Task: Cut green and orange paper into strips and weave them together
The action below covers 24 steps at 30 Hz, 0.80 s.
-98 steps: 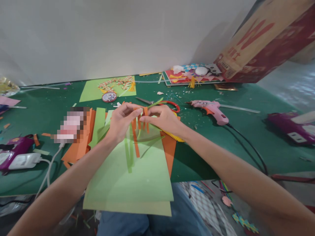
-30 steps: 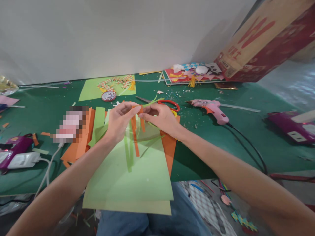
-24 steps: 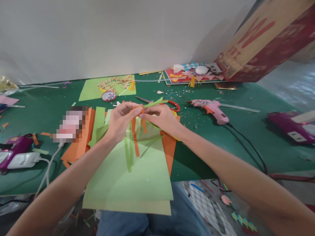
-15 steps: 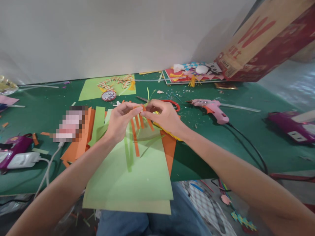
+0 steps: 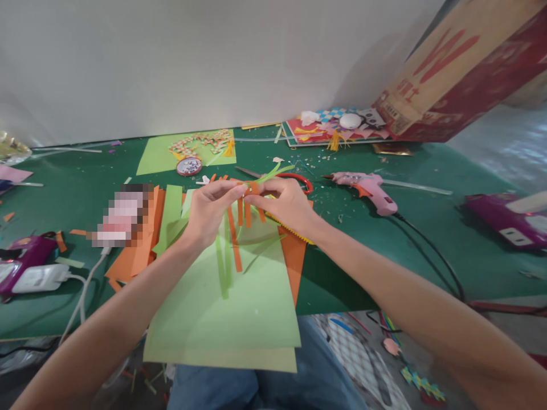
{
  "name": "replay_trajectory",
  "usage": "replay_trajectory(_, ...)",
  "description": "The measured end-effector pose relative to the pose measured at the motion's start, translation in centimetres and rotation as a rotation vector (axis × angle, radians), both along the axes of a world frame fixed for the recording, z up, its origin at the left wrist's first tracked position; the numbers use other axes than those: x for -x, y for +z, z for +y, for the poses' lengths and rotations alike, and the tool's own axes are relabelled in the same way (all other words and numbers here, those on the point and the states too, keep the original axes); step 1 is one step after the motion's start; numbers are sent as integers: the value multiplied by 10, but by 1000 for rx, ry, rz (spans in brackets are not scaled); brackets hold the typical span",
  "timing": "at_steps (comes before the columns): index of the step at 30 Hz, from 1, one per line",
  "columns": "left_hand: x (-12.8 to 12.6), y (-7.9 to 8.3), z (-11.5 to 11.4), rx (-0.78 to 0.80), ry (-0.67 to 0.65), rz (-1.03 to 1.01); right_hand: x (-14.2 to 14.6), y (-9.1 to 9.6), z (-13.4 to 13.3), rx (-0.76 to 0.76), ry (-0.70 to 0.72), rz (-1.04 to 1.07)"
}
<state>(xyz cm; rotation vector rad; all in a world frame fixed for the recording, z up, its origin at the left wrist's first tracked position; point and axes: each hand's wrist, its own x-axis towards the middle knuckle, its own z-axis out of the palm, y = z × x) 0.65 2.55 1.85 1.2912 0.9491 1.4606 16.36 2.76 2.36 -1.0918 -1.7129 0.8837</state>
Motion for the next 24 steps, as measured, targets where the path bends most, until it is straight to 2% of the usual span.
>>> replay_trajectory(12, -1, 1, -1, 24, -5, -8, 4, 0, -2, 0, 2, 25)
replay_trajectory(24, 0, 1, -2, -38, 1, 6, 3, 0, -5, 94, 45, 118)
